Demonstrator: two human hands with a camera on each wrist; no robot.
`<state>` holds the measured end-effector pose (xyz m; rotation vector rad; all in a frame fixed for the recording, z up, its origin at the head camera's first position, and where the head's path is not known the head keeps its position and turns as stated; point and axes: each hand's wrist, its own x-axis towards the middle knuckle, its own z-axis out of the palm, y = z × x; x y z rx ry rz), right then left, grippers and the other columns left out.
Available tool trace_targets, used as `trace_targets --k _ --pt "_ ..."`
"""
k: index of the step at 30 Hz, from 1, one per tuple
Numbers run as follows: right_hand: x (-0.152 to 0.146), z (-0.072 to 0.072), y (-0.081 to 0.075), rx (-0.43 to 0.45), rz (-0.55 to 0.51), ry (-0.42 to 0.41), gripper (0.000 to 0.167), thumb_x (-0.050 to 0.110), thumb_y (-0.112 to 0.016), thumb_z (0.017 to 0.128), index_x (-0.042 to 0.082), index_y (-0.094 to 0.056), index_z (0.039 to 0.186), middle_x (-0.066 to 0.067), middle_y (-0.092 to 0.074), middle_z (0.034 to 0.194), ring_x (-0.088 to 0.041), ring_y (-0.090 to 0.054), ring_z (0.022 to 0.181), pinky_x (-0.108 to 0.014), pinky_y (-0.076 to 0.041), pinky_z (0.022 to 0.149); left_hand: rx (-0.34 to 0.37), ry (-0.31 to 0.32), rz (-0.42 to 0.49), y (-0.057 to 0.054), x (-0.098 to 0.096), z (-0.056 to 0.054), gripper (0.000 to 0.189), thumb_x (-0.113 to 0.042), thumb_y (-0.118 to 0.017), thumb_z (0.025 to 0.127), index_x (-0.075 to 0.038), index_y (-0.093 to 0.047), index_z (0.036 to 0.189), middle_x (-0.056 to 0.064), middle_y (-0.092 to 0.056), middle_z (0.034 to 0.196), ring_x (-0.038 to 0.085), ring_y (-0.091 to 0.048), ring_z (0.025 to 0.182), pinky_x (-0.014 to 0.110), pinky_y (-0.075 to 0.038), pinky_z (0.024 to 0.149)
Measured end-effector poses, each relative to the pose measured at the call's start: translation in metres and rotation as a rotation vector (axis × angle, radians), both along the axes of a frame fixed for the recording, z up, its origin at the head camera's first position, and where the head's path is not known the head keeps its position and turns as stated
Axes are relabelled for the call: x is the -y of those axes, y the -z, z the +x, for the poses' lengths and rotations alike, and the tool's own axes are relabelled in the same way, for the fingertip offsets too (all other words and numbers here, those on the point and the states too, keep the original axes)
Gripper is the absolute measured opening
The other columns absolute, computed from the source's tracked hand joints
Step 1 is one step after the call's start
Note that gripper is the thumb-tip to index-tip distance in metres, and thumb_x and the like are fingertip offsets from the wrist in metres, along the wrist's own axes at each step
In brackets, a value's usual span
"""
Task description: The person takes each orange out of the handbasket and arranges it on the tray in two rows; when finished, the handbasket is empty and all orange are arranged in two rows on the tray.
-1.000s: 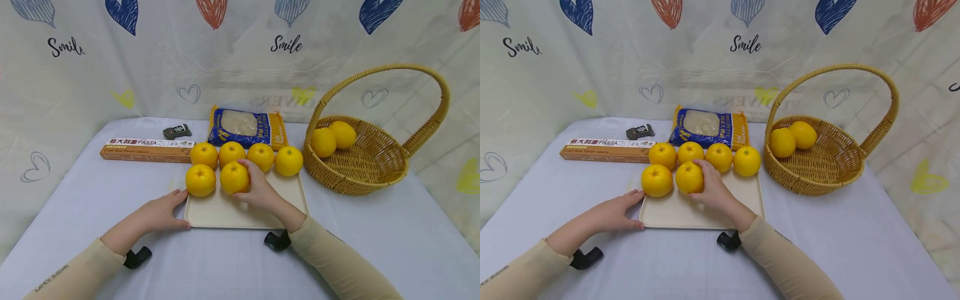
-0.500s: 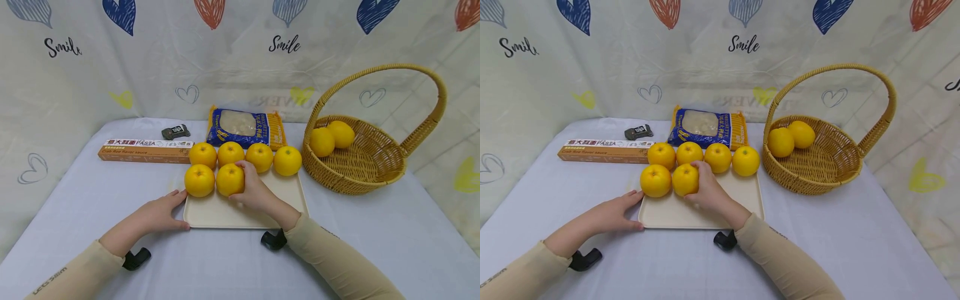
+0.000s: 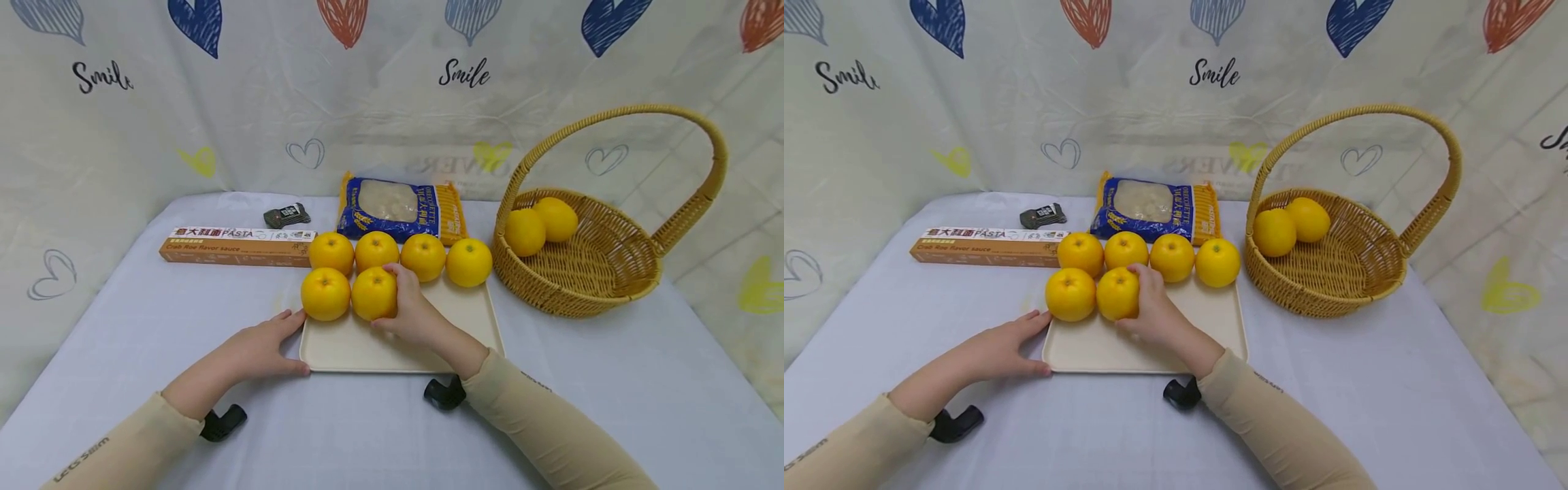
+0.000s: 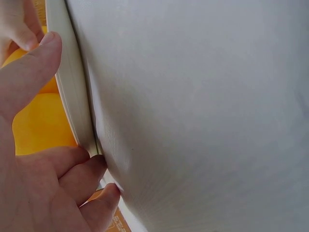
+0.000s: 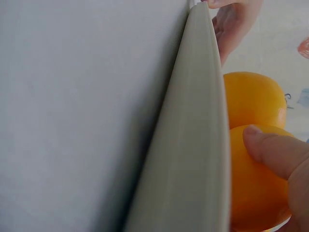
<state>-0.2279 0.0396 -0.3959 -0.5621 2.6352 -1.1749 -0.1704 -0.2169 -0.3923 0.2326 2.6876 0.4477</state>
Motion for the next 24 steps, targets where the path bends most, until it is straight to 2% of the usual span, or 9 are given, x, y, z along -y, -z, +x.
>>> trace_targets --k 7,12,16,19,22,24 --pt "-0.003 0.003 -0.001 -0.015 0.030 -0.018 0.088 0.029 -0.074 0.075 0.017 -0.016 0.139 -0.013 -0.018 0.143 -0.027 -0.030 0.129 -0.045 -0.023 0.111 0.003 0.003 -0.002 0.002 0.000 0.001 0.102 -0.062 -0.068 0.064 -0.014 -0.027 0.144 0.019 -0.028 0.147 0.040 -0.029 0.132 0.065 -0.029 0.097" --pt "-0.009 0.008 -0.007 -0.128 0.062 -0.035 0.088 0.030 -0.074 0.074 0.014 -0.018 0.140 -0.014 -0.021 0.142 -0.028 -0.031 0.128 -0.044 -0.026 0.110 0.008 0.001 -0.001 0.003 0.000 0.000 0.102 -0.062 -0.068 0.064 -0.014 -0.026 0.144 0.019 -0.027 0.147 0.040 -0.028 0.133 0.064 -0.029 0.098" --pt "-0.030 0.011 -0.024 -0.252 0.053 -0.014 0.083 0.029 -0.071 0.077 0.012 -0.021 0.141 -0.018 -0.023 0.142 -0.032 -0.033 0.128 -0.048 -0.030 0.106 0.010 0.006 -0.003 0.003 -0.001 0.000 0.103 -0.063 -0.068 0.064 -0.014 -0.026 0.144 0.019 -0.027 0.147 0.040 -0.028 0.133 0.064 -0.029 0.097" --pt "-0.061 0.002 -0.038 -0.371 0.018 0.070 0.076 0.025 -0.067 0.081 0.009 -0.023 0.140 -0.020 -0.025 0.142 -0.035 -0.034 0.126 -0.051 -0.033 0.103 0.010 0.005 -0.007 0.003 -0.001 0.000 0.102 -0.063 -0.068 0.065 -0.014 -0.026 0.144 0.019 -0.027 0.147 0.041 -0.028 0.132 0.065 -0.029 0.097" --pt "-0.102 -0.016 -0.046 -0.470 -0.038 0.213 0.068 0.019 -0.062 0.084 0.004 -0.025 0.139 -0.023 -0.028 0.137 -0.037 -0.036 0.121 -0.052 -0.037 0.097 0.009 0.003 -0.013 0.003 0.000 -0.002 0.103 -0.063 -0.068 0.064 -0.014 -0.025 0.144 0.019 -0.027 0.147 0.041 -0.029 0.132 0.065 -0.028 0.097" --pt "-0.131 -0.028 -0.049 -0.461 -0.068 0.330 0.064 0.018 -0.058 0.086 0.004 -0.024 0.139 -0.023 -0.027 0.136 -0.037 -0.035 0.121 -0.052 -0.036 0.096 0.012 0.002 -0.015 0.002 0.001 -0.002 0.103 -0.063 -0.067 0.064 -0.014 -0.025 0.144 0.018 -0.027 0.147 0.041 -0.028 0.133 0.065 -0.028 0.097"
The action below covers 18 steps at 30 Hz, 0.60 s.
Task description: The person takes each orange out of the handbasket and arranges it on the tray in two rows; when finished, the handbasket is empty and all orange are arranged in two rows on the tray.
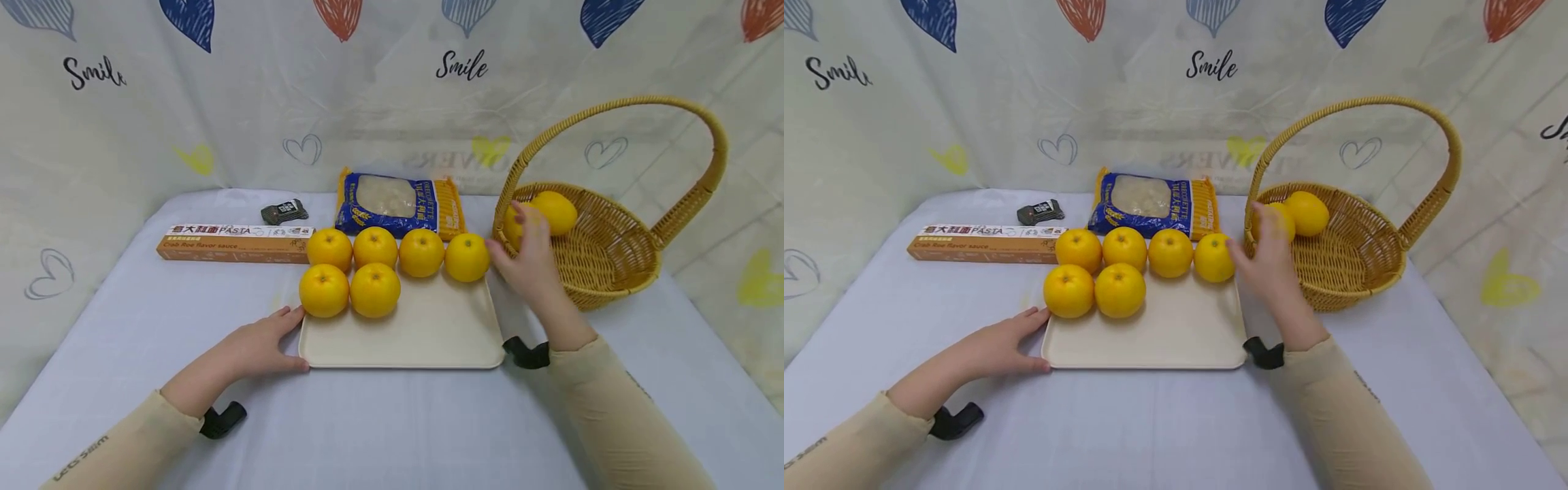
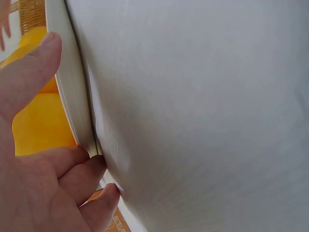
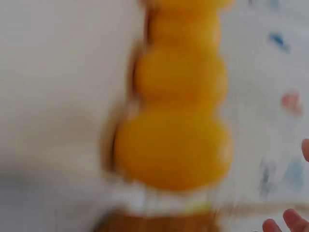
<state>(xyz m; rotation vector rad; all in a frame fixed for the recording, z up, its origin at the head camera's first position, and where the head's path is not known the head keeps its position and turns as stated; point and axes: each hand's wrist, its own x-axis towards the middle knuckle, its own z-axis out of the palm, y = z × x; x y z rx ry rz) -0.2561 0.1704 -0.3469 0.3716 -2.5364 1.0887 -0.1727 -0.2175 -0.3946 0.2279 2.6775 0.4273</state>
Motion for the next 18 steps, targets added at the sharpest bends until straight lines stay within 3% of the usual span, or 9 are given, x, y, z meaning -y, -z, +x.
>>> trace_targets --k 2,5,10,18 --pt "-0.026 -0.012 -0.002 0.032 -0.015 0.093 0.064 0.023 -0.054 0.089 0.003 -0.022 0.140 -0.024 -0.025 0.138 -0.038 -0.032 0.122 -0.054 -0.034 0.096 0.003 0.000 -0.003 -0.001 0.001 -0.001 0.103 -0.063 -0.067 0.064 -0.014 -0.025 0.144 0.018 -0.026 0.147 0.040 -0.028 0.133 0.065 -0.028 0.098" --pt "-0.052 -0.026 -0.004 0.175 0.058 0.154 0.069 0.033 -0.047 0.091 0.006 -0.014 0.144 -0.025 -0.012 0.145 -0.044 -0.024 0.128 -0.059 -0.028 0.100 0.005 0.003 -0.001 -0.001 0.001 -0.001 0.103 -0.064 -0.067 0.064 -0.014 -0.025 0.144 0.019 -0.026 0.147 0.041 -0.027 0.133 0.064 -0.028 0.098" --pt "-0.064 -0.047 0.000 0.338 0.263 0.089 0.075 0.038 -0.046 0.091 0.009 -0.006 0.147 -0.024 0.002 0.150 -0.052 -0.017 0.130 -0.066 -0.023 0.099 0.010 0.002 0.023 -0.001 0.000 0.001 0.102 -0.062 -0.068 0.065 -0.012 -0.026 0.144 0.020 -0.027 0.147 0.041 -0.027 0.133 0.063 -0.028 0.098" --pt "-0.061 -0.063 0.005 0.376 0.338 0.034 0.077 0.030 -0.051 0.089 0.009 -0.005 0.147 -0.022 0.004 0.151 -0.049 -0.008 0.134 -0.066 -0.016 0.102 -0.002 0.007 0.020 -0.002 0.000 0.002 0.102 -0.062 -0.068 0.065 -0.013 -0.026 0.144 0.019 -0.028 0.146 0.040 -0.028 0.133 0.062 -0.029 0.099"
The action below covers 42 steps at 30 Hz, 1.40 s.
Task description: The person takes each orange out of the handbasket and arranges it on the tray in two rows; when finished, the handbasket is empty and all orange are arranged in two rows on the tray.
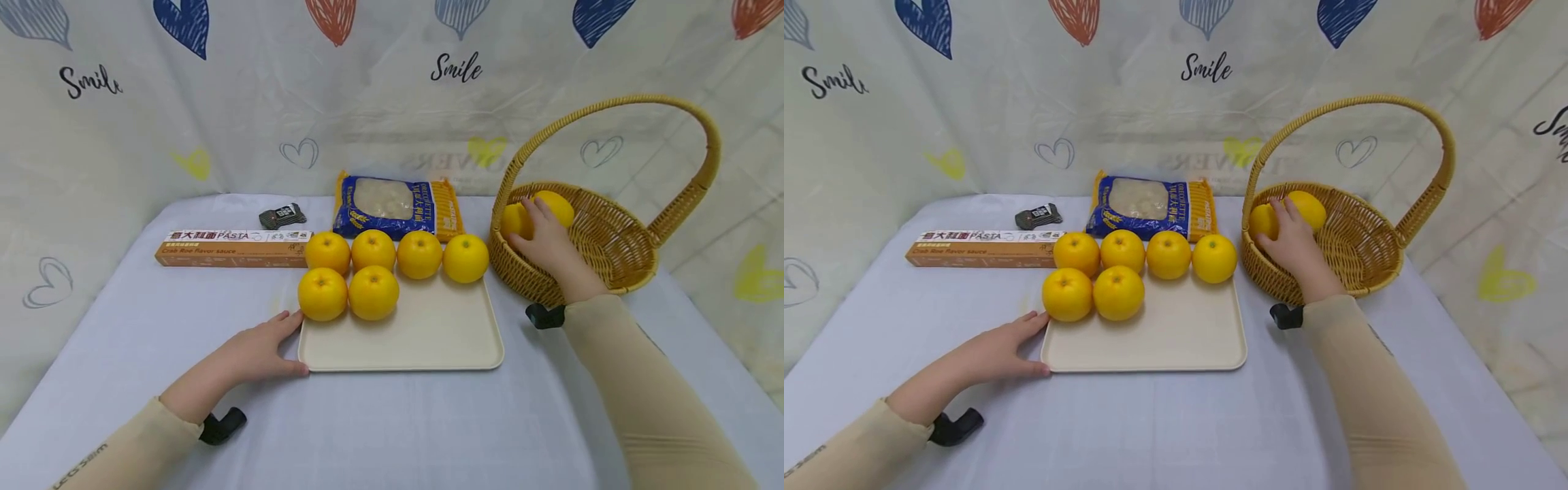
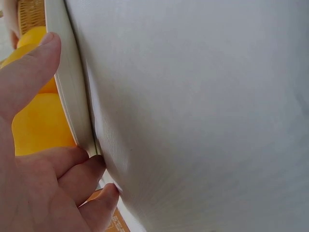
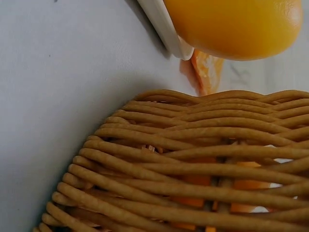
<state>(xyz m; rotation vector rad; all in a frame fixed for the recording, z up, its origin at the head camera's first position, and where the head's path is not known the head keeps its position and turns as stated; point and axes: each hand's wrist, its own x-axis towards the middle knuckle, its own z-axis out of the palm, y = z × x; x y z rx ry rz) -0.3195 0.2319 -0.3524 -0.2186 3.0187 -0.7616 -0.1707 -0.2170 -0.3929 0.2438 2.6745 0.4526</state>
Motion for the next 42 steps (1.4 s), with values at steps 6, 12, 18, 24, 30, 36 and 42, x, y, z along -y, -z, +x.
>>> trace_targets --k 6,12,18,24,30,36,42 --pt "0.000 -0.002 0.001 0.033 -0.021 -0.009 0.078 0.030 -0.051 0.090 0.009 -0.003 0.147 -0.023 0.003 0.151 -0.049 -0.012 0.134 -0.064 -0.016 0.104 0.000 -0.002 -0.003 -0.002 0.000 0.001 0.102 -0.062 -0.068 0.066 -0.012 -0.026 0.144 0.020 -0.028 0.146 0.040 -0.028 0.133 0.062 -0.029 0.099" --pt "-0.001 0.002 0.001 0.050 -0.063 0.034 0.081 0.038 -0.051 0.089 0.016 -0.001 0.147 -0.027 0.003 0.146 -0.054 -0.030 0.120 -0.065 -0.028 0.098 0.001 -0.004 0.000 -0.002 0.000 0.001 0.102 -0.061 -0.068 0.065 -0.012 -0.026 0.144 0.019 -0.029 0.146 0.040 -0.027 0.133 0.063 -0.028 0.099" --pt "-0.001 0.006 0.003 0.068 -0.094 0.083 0.085 0.041 -0.052 0.088 0.008 0.000 0.147 -0.027 0.005 0.143 -0.053 -0.032 0.116 -0.063 -0.030 0.097 0.004 -0.003 0.000 0.000 0.000 0.001 0.102 -0.061 -0.069 0.065 -0.011 -0.027 0.143 0.020 -0.029 0.146 0.040 -0.027 0.133 0.063 -0.028 0.099" --pt "-0.001 0.007 0.004 0.085 -0.111 0.115 0.086 0.039 -0.054 0.088 0.006 -0.001 0.146 -0.028 0.006 0.142 -0.054 -0.029 0.118 -0.064 -0.030 0.097 0.001 -0.001 0.000 0.001 0.001 0.001 0.102 -0.061 -0.068 0.065 -0.011 -0.027 0.144 0.020 -0.029 0.146 0.040 -0.028 0.133 0.063 -0.029 0.099" --pt "-0.003 0.005 0.006 0.098 -0.103 0.134 0.086 0.037 -0.057 0.086 0.007 -0.004 0.146 -0.034 -0.002 0.142 -0.054 -0.026 0.122 -0.064 -0.027 0.099 -0.001 -0.002 -0.002 0.000 0.000 0.001 0.101 -0.061 -0.068 0.065 -0.012 -0.027 0.144 0.019 -0.029 0.146 0.040 -0.028 0.133 0.062 -0.029 0.099" --pt "-0.004 0.005 0.006 0.022 -0.122 0.087 0.080 0.023 -0.061 0.085 -0.003 -0.012 0.142 -0.034 -0.018 0.141 -0.048 -0.025 0.126 -0.061 -0.025 0.102 0.002 -0.006 -0.002 0.000 -0.001 0.002 0.101 -0.061 -0.068 0.065 -0.012 -0.027 0.144 0.020 -0.028 0.146 0.040 -0.028 0.133 0.063 -0.029 0.098" --pt "-0.002 0.017 -0.005 -0.114 -0.199 0.128 0.081 0.021 -0.062 0.082 0.001 -0.013 0.143 -0.029 -0.017 0.142 -0.044 -0.027 0.123 -0.060 -0.029 0.099 0.000 -0.009 -0.005 0.000 0.000 0.000 0.102 -0.063 -0.068 0.065 -0.012 -0.026 0.144 0.019 -0.028 0.147 0.040 -0.028 0.133 0.063 -0.029 0.098"
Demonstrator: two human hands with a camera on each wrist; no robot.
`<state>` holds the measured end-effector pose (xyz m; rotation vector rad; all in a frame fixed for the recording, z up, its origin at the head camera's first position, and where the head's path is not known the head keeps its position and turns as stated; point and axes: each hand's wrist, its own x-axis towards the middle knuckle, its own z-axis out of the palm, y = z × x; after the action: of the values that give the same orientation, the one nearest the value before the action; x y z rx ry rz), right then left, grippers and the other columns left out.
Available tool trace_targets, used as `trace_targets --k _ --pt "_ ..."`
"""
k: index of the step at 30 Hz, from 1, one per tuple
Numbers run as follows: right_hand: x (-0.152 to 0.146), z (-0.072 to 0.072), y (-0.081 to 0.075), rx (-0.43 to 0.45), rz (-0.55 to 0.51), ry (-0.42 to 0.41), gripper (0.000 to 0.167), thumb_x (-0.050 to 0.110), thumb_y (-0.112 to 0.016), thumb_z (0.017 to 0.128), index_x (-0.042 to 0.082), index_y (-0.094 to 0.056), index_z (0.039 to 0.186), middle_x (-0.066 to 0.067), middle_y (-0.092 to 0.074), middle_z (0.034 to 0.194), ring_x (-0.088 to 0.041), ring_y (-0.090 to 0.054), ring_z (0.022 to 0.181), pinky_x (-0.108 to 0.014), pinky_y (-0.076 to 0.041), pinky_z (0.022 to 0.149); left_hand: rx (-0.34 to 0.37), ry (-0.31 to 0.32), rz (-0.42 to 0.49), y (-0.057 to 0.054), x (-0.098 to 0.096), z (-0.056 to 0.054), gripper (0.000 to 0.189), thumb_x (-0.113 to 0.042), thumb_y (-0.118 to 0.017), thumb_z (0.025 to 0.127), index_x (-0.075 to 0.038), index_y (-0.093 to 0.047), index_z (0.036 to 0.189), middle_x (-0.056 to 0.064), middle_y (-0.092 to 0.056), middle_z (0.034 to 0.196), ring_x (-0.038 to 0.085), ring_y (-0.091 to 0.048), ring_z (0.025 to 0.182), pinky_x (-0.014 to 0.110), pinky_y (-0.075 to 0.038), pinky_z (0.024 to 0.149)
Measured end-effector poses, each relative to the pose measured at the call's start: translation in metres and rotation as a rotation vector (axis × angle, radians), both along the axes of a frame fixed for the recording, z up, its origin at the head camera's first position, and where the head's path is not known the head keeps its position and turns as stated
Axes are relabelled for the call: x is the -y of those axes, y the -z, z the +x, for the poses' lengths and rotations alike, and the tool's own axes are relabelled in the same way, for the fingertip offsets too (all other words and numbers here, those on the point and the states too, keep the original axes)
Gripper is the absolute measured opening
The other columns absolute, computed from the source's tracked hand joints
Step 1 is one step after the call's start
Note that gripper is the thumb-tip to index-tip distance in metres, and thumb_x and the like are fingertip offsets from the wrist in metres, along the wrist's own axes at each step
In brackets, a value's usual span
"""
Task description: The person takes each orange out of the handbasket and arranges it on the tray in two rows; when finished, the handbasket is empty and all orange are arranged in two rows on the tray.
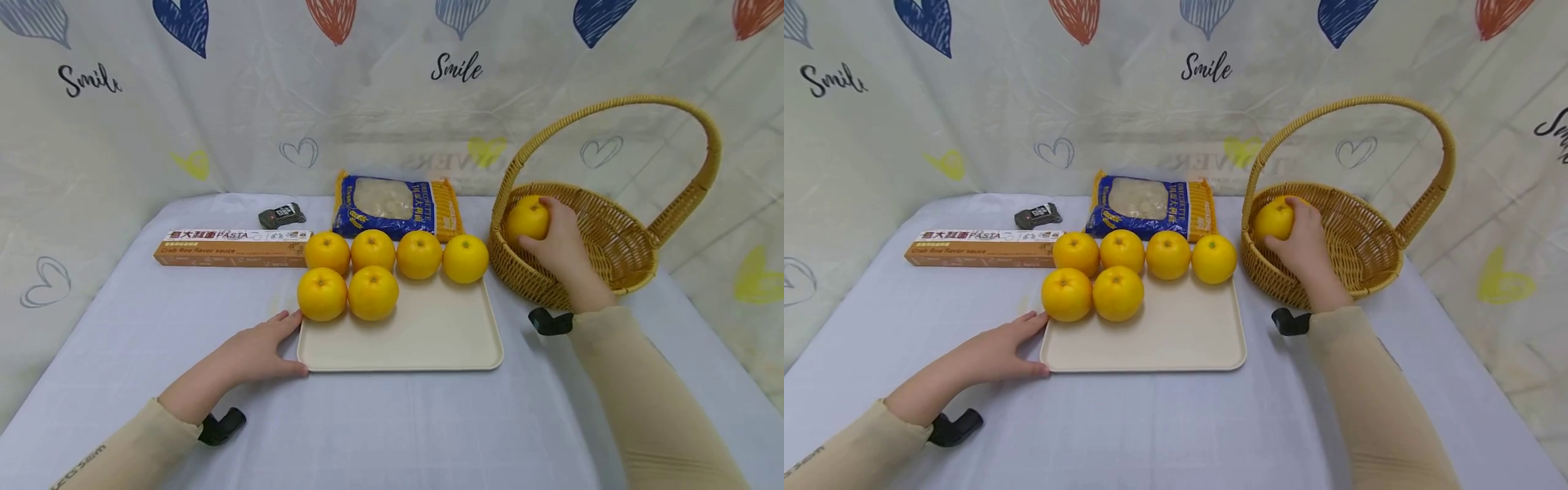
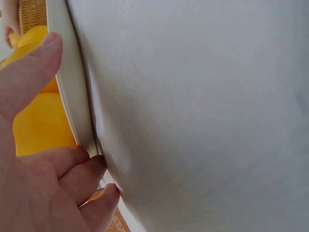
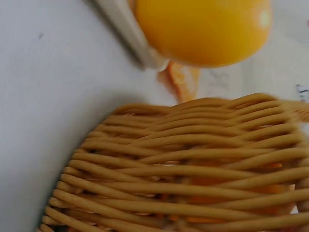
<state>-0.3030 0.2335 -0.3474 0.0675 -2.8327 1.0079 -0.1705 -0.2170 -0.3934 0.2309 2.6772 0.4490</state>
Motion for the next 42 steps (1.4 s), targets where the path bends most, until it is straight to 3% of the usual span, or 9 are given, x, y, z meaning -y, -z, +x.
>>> trace_targets --k 5,11,18,24,27,31,42 --pt "0.004 0.017 -0.014 -0.041 -0.103 0.038 0.091 0.032 -0.063 0.082 0.009 -0.003 0.146 -0.021 -0.009 0.148 -0.042 -0.027 0.126 -0.057 -0.027 0.103 -0.001 -0.002 -0.012 -0.001 0.001 -0.001 0.103 -0.063 -0.067 0.065 -0.013 -0.025 0.144 0.019 -0.027 0.147 0.040 -0.028 0.133 0.063 -0.028 0.099" --pt "0.013 0.039 -0.023 -0.136 -0.132 0.024 0.086 0.030 -0.066 0.080 0.009 -0.012 0.144 -0.016 -0.014 0.146 -0.036 -0.027 0.127 -0.054 -0.026 0.106 0.005 -0.002 -0.010 -0.004 0.001 -0.002 0.103 -0.062 -0.068 0.065 -0.013 -0.025 0.144 0.020 -0.027 0.147 0.041 -0.028 0.133 0.064 -0.029 0.097" --pt "0.035 0.056 -0.025 -0.310 -0.189 -0.041 0.078 0.010 -0.074 0.070 0.002 -0.026 0.131 -0.016 -0.025 0.133 -0.028 -0.029 0.118 -0.045 -0.028 0.100 0.006 -0.003 -0.003 -0.005 -0.001 -0.002 0.103 -0.062 -0.067 0.065 -0.013 -0.025 0.144 0.019 -0.027 0.147 0.041 -0.027 0.133 0.064 -0.028 0.098" --pt "0.058 0.063 -0.022 -0.393 -0.214 -0.181 0.075 0.000 -0.075 0.064 -0.001 -0.031 0.124 -0.017 -0.032 0.125 -0.027 -0.027 0.118 -0.045 -0.023 0.098 0.004 -0.001 -0.005 -0.004 0.001 -0.002 0.103 -0.063 -0.067 0.065 -0.013 -0.025 0.144 0.018 -0.027 0.147 0.039 -0.025 0.134 0.063 -0.028 0.099" --pt "0.070 0.069 -0.016 -0.349 -0.229 -0.253 0.075 -0.002 -0.075 0.065 -0.002 -0.030 0.125 -0.018 -0.030 0.127 -0.028 -0.028 0.119 -0.047 -0.023 0.101 0.004 0.000 -0.004 -0.004 0.001 -0.002 0.103 -0.063 -0.067 0.065 -0.013 -0.025 0.144 0.018 -0.028 0.147 0.039 -0.025 0.134 0.063 -0.028 0.099" --pt "0.085 0.075 -0.006 -0.225 -0.274 -0.324 0.076 -0.001 -0.074 0.068 -0.001 -0.028 0.128 -0.019 -0.026 0.132 -0.029 -0.032 0.118 -0.048 -0.029 0.103 0.012 -0.002 -0.003 -0.003 0.001 -0.002 0.103 -0.064 -0.067 0.065 -0.014 -0.025 0.144 0.018 -0.027 0.147 0.040 -0.026 0.134 0.064 -0.028 0.099" --pt "0.114 0.081 0.019 0.059 -0.255 -0.323 0.077 0.014 -0.075 0.072 0.006 -0.031 0.135 -0.015 -0.033 0.137 -0.028 -0.042 0.120 -0.044 -0.043 0.095 0.008 0.001 -0.008 0.003 0.002 -0.003 0.104 -0.065 -0.067 0.064 -0.014 -0.025 0.144 0.019 -0.027 0.147 0.040 -0.028 0.133 0.064 -0.029 0.098"
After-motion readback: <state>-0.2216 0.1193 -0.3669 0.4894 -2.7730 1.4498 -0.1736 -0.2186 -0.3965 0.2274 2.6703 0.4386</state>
